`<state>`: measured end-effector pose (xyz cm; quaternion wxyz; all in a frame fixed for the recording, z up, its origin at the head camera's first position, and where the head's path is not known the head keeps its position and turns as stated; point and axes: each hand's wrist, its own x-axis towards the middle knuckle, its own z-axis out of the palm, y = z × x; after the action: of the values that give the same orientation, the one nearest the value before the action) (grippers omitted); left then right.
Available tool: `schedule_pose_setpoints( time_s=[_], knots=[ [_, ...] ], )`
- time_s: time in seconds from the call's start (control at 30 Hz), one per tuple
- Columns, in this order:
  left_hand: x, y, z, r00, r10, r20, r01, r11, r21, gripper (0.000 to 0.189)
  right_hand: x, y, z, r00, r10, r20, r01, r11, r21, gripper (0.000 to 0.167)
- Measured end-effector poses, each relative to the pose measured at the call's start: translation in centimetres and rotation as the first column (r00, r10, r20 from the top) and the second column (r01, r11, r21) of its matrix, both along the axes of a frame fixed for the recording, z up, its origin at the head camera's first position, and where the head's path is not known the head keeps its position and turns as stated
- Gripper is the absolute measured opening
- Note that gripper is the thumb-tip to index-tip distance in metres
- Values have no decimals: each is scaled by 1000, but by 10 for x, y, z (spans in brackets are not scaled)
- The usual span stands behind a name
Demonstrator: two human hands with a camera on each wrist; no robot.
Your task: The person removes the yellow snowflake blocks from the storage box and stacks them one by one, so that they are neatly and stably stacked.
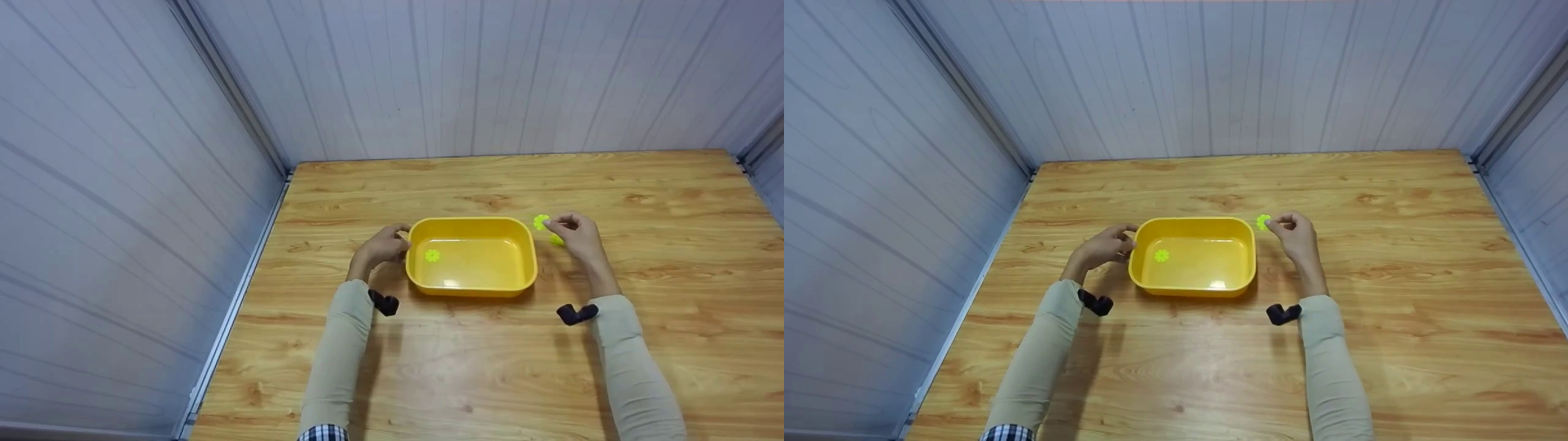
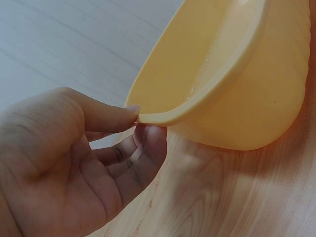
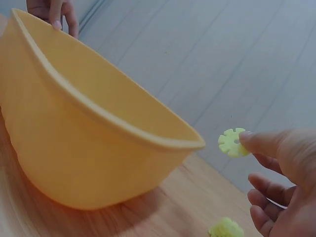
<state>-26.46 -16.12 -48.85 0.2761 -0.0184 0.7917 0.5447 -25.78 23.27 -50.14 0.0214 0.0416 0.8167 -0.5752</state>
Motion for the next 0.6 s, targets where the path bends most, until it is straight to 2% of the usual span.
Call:
schedule_pose_setpoints(
  time_s=[0.03, 0.17, 0.33, 0.6],
  knots=[
    [1, 1, 3, 1000, -6, 10, 6, 1000, 1, 43, -1, 3, -5, 1000, -17, 5, 17, 1000, 0, 37],
    [1, 1, 3, 1000, -3, 14, 3, 1000, -1, 44, -7, 13, -22, 995, -85, 49, 85, 996, 0, 40],
    [0, 0, 0, 1000, 5, -8, -6, 1000, -26, 43, -7, 21, -26, 978, -168, 121, 164, 986, 40, 41],
    [0, 1, -1, 1000, 7, -11, -8, 999, -37, 42, -6, 29, -29, 966, -170, 196, 148, 981, 124, 54]
  ],
)
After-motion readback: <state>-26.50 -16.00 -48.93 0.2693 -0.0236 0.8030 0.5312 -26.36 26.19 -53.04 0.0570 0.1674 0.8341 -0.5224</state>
